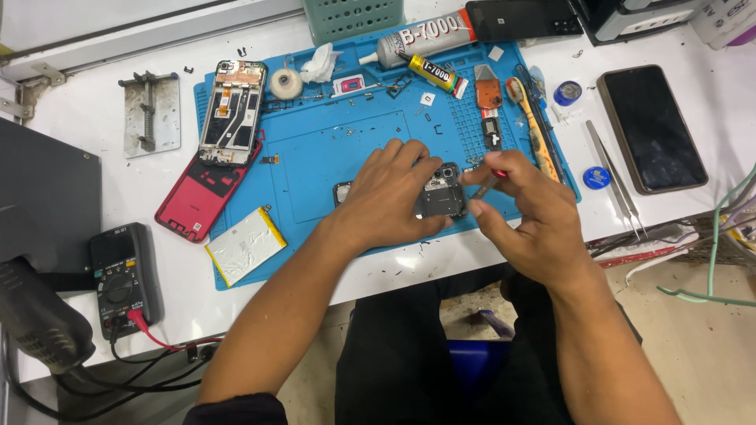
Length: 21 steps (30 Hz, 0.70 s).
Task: Finalizing the assembly of a mobile phone by positioning internal components with tweezers and securing them with a screwdriver.
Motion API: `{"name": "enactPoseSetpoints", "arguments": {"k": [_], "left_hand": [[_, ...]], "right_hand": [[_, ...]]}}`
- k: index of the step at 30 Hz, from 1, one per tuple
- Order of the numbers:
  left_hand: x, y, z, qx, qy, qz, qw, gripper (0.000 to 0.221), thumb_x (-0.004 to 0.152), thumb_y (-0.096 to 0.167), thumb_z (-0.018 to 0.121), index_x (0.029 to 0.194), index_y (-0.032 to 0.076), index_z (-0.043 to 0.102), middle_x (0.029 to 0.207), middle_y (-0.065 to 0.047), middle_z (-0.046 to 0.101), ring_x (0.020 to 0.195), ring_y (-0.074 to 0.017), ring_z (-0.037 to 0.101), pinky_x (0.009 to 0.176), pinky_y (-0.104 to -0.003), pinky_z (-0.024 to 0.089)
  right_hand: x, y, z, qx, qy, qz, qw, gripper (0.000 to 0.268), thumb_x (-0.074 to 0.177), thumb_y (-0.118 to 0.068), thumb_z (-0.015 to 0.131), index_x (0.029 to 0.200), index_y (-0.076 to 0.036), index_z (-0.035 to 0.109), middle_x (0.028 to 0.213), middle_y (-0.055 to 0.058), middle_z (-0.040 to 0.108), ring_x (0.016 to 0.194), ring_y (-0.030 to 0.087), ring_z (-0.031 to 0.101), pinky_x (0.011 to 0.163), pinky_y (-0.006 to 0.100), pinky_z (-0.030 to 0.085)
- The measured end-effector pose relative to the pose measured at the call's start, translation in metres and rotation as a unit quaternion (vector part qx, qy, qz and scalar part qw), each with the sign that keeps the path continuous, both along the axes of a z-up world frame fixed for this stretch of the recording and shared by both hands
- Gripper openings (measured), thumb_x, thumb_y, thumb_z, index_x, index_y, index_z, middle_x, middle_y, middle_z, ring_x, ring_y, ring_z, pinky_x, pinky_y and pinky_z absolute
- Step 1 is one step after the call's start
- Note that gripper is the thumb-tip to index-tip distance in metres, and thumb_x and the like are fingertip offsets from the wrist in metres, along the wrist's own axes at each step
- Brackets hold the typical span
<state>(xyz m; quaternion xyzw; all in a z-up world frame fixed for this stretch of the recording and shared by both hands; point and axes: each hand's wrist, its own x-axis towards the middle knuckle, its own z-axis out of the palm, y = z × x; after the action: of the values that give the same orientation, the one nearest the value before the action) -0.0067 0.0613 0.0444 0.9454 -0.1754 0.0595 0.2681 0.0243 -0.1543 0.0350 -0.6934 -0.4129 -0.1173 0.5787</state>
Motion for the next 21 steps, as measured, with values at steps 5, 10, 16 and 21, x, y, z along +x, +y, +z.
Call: {"name": "enactPoseSetpoints", "arguments": {"k": [5,10,16,21], "left_hand": [[0.0,0.001,-0.001,-0.005,-0.002,-0.003,1.0,0.068,0.067,0.03,0.088,0.122,-0.005,0.069,0.105,-0.015,0.061,0.096,-0.0286,0.053,0.082,-0.042,0.042],[-0.003,0.002,-0.001,-0.012,0.003,0.002,1.0,0.072,0.066,0.033,0.09,0.124,-0.004,0.068,0.106,-0.015,0.06,0.099,-0.0297,0.054,0.087,-0.044,0.043],[-0.004,-0.002,0.003,-0.037,-0.017,0.005,0.999,0.076,0.065,0.032,0.093,0.128,-0.002,0.067,0.111,-0.015,0.06,0.105,-0.031,0.053,0.091,-0.045,0.044],[-0.005,-0.012,-0.002,-0.056,-0.018,-0.057,0.997,0.032,0.077,0.017,0.081,0.106,0.005,0.075,0.096,-0.008,0.062,0.09,-0.0244,0.054,0.079,-0.037,0.045]], "right_hand": [[0.004,-0.001,-0.004,-0.039,-0.055,-0.053,0.996,0.044,0.091,0.006,0.076,0.131,0.009,0.059,0.099,0.022,0.065,0.088,0.037,0.072,0.08,0.047,0.061],[-0.006,0.004,-0.001,0.005,0.017,0.018,1.0,0.044,0.093,0.01,0.065,0.135,0.011,0.055,0.102,0.024,0.069,0.093,0.038,0.075,0.085,0.051,0.061],[0.008,-0.009,-0.018,-0.005,-0.005,-0.011,1.0,0.045,0.093,0.012,0.068,0.135,0.012,0.053,0.104,0.023,0.063,0.093,0.038,0.072,0.084,0.05,0.061],[-0.001,-0.001,-0.005,0.013,0.015,0.013,1.0,0.047,0.093,0.008,0.067,0.136,0.013,0.049,0.106,0.025,0.067,0.095,0.038,0.074,0.086,0.052,0.062]]}}
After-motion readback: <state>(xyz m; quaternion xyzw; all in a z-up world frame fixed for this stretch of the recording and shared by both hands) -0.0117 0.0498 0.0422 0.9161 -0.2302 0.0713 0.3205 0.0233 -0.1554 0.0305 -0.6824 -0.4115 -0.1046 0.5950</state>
